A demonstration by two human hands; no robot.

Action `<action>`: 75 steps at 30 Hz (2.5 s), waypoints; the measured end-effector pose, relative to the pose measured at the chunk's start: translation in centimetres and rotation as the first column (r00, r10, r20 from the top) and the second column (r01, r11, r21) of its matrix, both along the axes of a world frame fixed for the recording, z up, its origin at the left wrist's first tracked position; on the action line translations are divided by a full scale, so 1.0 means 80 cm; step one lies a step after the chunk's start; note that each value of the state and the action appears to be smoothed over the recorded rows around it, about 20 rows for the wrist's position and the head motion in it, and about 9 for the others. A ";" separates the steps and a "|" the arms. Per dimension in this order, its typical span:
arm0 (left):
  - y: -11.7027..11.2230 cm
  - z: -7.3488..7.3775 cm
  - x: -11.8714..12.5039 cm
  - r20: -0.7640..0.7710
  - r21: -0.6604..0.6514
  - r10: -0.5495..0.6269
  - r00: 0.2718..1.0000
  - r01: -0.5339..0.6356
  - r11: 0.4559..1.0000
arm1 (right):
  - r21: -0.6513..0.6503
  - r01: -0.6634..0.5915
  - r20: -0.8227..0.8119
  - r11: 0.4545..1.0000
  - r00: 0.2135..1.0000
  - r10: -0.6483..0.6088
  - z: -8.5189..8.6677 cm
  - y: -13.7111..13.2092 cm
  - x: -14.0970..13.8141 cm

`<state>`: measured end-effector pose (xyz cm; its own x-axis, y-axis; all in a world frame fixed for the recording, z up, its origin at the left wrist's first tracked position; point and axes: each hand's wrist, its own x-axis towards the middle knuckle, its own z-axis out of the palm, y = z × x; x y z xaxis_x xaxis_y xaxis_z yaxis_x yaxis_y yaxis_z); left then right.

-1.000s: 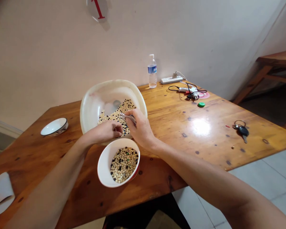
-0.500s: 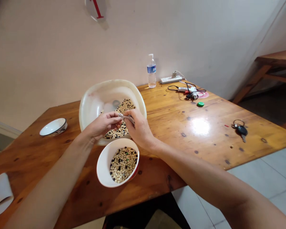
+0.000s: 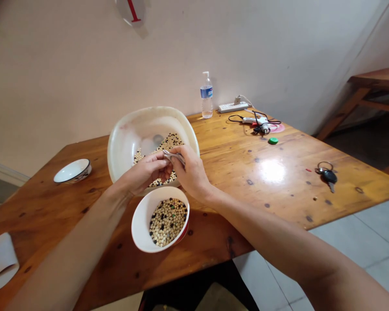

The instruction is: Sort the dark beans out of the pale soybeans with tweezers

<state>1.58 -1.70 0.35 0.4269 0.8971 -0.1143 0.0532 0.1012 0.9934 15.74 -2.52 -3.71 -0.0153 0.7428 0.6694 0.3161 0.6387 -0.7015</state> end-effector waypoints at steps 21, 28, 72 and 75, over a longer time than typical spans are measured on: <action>0.004 0.030 -0.038 -0.436 0.108 -0.293 0.851 0.373 0.922 | -0.037 -0.013 -0.014 0.999 1.000 0.013 0.002 -0.003 -0.001; 0.023 0.014 -0.043 -0.782 0.171 -0.098 0.615 0.364 0.916 | -0.068 -0.041 -0.017 0.997 0.999 0.040 0.001 -0.004 -0.001; 0.002 0.001 0.002 0.244 -0.232 0.234 0.941 -0.178 0.956 | -0.055 -0.035 -0.040 0.998 0.999 0.032 0.002 -0.004 -0.001; 0.003 0.000 0.002 0.211 -0.179 0.182 0.960 -0.146 0.973 | -0.025 -0.028 0.001 0.999 1.000 0.028 0.002 -0.005 0.000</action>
